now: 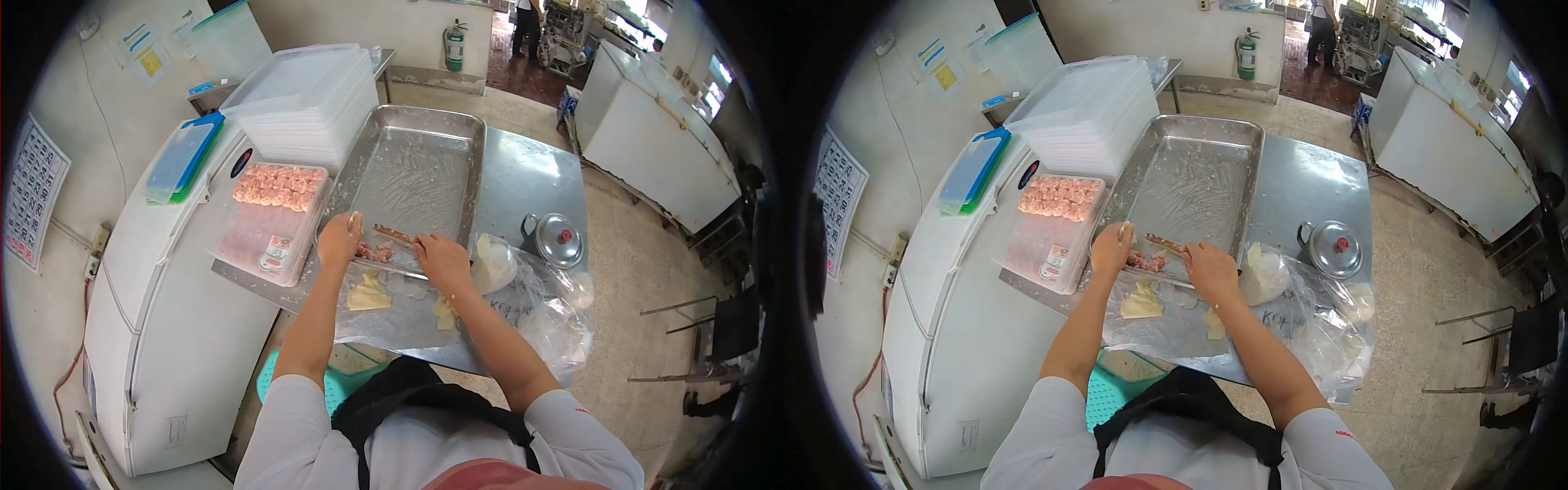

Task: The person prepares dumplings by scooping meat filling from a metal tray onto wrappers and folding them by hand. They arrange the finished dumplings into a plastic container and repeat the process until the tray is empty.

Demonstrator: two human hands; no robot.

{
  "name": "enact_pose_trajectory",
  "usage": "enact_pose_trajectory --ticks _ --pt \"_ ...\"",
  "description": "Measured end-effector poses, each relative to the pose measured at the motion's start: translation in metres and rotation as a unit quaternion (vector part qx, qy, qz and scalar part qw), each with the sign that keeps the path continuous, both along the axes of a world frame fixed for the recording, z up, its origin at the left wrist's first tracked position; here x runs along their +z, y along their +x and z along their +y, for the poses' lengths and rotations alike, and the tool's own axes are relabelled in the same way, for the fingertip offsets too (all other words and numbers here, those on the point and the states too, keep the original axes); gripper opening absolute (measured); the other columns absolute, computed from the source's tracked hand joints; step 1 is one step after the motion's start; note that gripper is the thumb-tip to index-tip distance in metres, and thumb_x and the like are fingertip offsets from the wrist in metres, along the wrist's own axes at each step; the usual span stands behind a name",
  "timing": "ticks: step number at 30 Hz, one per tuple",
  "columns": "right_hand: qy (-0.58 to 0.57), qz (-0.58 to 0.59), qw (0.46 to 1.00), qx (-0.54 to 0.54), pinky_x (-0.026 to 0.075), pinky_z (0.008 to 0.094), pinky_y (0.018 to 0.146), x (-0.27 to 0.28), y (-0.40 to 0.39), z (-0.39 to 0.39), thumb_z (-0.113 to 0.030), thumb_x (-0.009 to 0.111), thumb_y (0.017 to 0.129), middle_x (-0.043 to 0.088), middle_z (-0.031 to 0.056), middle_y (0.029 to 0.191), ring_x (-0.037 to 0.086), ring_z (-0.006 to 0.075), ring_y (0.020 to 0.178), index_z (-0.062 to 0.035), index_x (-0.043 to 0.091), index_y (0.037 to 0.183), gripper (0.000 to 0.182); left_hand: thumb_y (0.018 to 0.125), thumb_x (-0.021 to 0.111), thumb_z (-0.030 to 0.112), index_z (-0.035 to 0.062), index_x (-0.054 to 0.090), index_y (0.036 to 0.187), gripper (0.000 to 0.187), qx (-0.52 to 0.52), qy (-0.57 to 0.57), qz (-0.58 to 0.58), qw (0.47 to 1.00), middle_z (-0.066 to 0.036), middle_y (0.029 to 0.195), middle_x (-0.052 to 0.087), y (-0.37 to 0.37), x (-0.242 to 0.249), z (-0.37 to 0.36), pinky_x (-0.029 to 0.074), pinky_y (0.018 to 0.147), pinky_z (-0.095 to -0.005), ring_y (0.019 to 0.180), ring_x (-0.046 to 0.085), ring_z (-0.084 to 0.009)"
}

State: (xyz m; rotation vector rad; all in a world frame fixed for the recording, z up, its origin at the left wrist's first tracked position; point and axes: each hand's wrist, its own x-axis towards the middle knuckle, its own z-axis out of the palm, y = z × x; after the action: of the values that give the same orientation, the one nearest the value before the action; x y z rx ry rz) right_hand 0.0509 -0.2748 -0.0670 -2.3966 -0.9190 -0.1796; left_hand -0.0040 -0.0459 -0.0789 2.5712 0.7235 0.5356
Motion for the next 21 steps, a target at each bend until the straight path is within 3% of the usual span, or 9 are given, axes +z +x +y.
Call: enact_pose_trajectory --ticks 10,21 --pt "0.032 -0.007 0.999 0.013 0.052 0.0426 0.067 -0.0025 0.0033 -0.0036 -0.025 0.056 0.092 0.063 0.0111 0.082 0.065 0.0309 0.078 -0.0088 0.065 0.090 0.019 0.098 0.040 0.040 0.0054 0.066 0.091 0.044 0.001 0.007 -0.020 1.000 -0.020 0.095 0.066 0.0031 -0.0027 0.0018 0.046 0.078 -0.0499 0.089 0.061 -0.0400" --pt "0.025 0.003 1.000 -0.006 0.051 0.0429 0.069 -0.0039 0.0011 -0.0032 -0.025 0.057 0.090 0.063 0.0121 0.083 0.065 0.0315 0.080 -0.0077 0.066 0.089 0.019 0.098 0.040 0.041 0.0036 0.064 0.086 0.046 -0.054 0.015 -0.026 0.998 -0.020 0.087 0.064 0.0000 0.0008 0.0000 0.045 0.074 -0.0501 0.084 0.061 -0.0404"
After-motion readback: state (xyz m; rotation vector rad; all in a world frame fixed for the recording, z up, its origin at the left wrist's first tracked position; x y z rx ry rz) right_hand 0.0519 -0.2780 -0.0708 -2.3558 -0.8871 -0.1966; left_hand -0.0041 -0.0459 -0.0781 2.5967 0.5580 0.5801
